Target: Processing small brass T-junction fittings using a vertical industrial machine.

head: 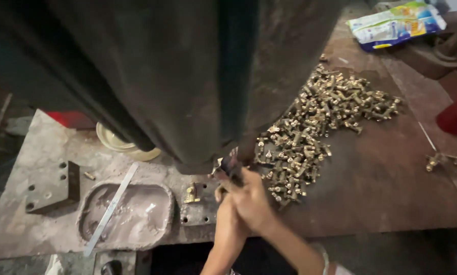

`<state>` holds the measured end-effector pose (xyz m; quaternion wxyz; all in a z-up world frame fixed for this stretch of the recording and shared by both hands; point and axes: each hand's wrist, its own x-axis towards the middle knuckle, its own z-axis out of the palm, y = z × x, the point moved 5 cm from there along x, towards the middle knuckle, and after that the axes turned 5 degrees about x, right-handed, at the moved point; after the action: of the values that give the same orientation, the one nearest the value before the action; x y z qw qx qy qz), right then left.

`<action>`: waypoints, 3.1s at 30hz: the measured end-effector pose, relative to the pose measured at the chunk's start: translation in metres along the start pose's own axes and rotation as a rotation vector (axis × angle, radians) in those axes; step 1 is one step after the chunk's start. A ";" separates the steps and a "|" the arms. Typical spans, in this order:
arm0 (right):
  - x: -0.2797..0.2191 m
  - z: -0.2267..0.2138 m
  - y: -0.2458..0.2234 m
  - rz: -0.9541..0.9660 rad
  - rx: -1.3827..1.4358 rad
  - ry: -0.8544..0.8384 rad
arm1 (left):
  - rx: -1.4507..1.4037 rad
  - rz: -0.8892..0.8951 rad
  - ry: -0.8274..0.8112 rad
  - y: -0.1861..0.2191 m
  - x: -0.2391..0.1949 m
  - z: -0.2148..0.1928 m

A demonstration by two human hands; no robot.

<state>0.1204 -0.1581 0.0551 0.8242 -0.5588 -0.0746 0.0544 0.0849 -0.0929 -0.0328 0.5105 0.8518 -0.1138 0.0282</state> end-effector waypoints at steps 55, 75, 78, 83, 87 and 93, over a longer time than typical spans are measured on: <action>0.005 -0.012 -0.013 0.014 0.013 0.058 | 0.568 -0.001 0.297 0.021 -0.058 -0.206; 0.003 -0.011 -0.015 -0.009 -0.037 -0.009 | -0.340 -0.384 0.343 -0.025 -0.083 -0.132; 0.000 -0.002 -0.020 -0.037 -0.013 0.078 | -0.129 -0.190 0.424 0.001 -0.077 -0.118; -0.001 -0.008 -0.013 -0.019 0.001 0.080 | -0.034 -0.141 0.372 0.009 -0.071 -0.108; 0.003 -0.008 -0.016 -0.014 -0.016 0.056 | 0.114 -0.034 0.370 0.016 -0.056 -0.109; 0.004 -0.011 -0.014 -0.011 -0.026 0.047 | 0.562 -0.035 0.425 0.030 -0.001 -0.129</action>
<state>0.1267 -0.1721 0.0641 0.8187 -0.5701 -0.0587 0.0357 0.0862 0.0065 0.0541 0.2690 0.9359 0.0220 0.2262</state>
